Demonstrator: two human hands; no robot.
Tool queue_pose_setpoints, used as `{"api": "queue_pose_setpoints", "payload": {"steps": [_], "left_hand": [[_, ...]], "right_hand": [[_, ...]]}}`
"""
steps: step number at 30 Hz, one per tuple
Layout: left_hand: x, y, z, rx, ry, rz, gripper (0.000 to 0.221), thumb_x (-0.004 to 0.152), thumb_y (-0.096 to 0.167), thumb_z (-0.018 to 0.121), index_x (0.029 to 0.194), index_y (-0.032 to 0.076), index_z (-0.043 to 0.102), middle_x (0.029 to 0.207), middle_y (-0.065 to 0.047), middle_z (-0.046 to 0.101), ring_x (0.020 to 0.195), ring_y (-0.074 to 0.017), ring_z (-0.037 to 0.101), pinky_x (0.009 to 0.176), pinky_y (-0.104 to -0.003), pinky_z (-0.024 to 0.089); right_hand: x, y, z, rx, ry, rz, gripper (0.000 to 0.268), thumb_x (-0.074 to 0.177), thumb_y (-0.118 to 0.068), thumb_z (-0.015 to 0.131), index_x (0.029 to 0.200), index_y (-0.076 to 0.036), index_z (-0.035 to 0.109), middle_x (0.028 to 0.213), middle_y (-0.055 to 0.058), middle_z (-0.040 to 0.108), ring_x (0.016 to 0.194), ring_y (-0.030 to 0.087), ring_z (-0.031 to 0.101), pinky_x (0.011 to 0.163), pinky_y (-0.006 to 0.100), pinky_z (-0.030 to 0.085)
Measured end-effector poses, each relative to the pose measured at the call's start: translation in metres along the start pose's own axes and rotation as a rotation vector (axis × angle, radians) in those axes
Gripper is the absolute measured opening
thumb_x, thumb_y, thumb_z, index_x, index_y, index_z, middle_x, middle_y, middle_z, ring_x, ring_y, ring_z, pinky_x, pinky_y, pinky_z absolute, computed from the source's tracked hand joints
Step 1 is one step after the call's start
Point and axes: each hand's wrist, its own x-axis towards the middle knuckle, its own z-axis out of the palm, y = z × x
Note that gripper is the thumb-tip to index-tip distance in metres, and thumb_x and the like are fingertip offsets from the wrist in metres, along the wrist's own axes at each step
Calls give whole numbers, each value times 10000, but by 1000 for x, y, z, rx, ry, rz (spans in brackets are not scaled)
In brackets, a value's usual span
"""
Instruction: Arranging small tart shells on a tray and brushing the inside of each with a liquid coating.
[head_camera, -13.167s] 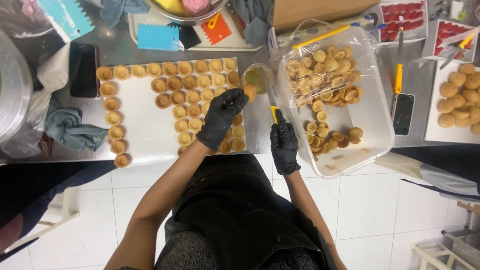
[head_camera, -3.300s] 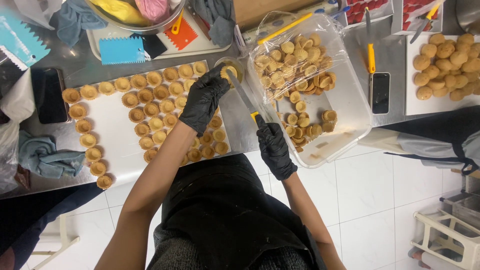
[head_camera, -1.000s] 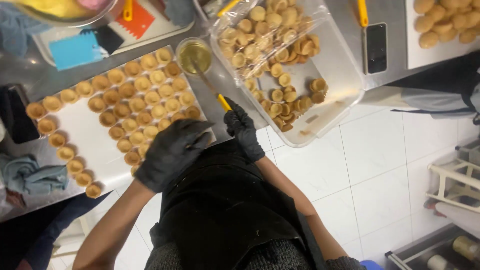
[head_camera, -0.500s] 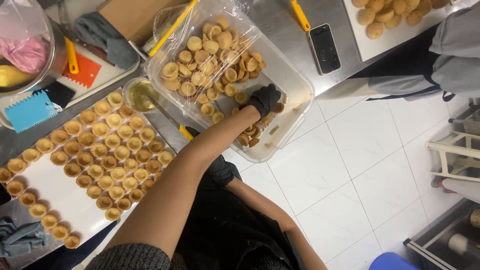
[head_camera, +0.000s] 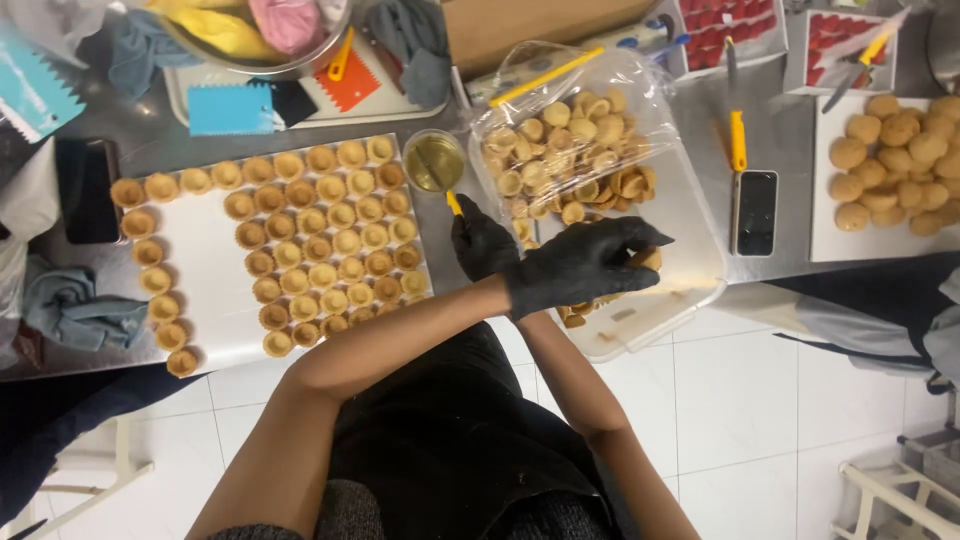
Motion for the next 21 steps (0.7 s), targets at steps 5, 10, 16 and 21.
{"api": "queue_pose_setpoints", "payload": {"steps": [5,10,16,21], "left_hand": [[-128,-63,-53,-640,474,-251,298,981,126,741,1248,4,689,1153,-93,690,1040,-169,669,935,-314,555],[-212,-122,-120,-1124,971,-500,234,919,170,725,1112,41,690,1065,-99,740,938,-262,715,847,-415,621],[-212,-159,-154,-1157,1077,-612,231,928,232,745,1111,119,662,965,-24,694,877,-214,672,778,-369,584],[-184,-208,-165,-1063,939,-512,207,967,220,715,1146,123,676,1019,-45,692,895,-207,653,771,-370,554]], "right_hand": [[22,26,14,243,125,-334,284,1096,-294,554,1276,-115,681,1151,156,699,969,265,682,867,384,536],[7,38,24,450,153,7,297,1094,-167,599,1321,-12,711,825,10,595,728,102,517,663,287,449],[-38,7,33,931,248,248,390,1014,-174,593,1385,-54,602,786,-8,573,587,42,422,525,227,354],[-70,6,26,1135,247,138,448,1036,-217,534,1438,-25,585,874,9,588,633,53,447,567,219,374]]}}
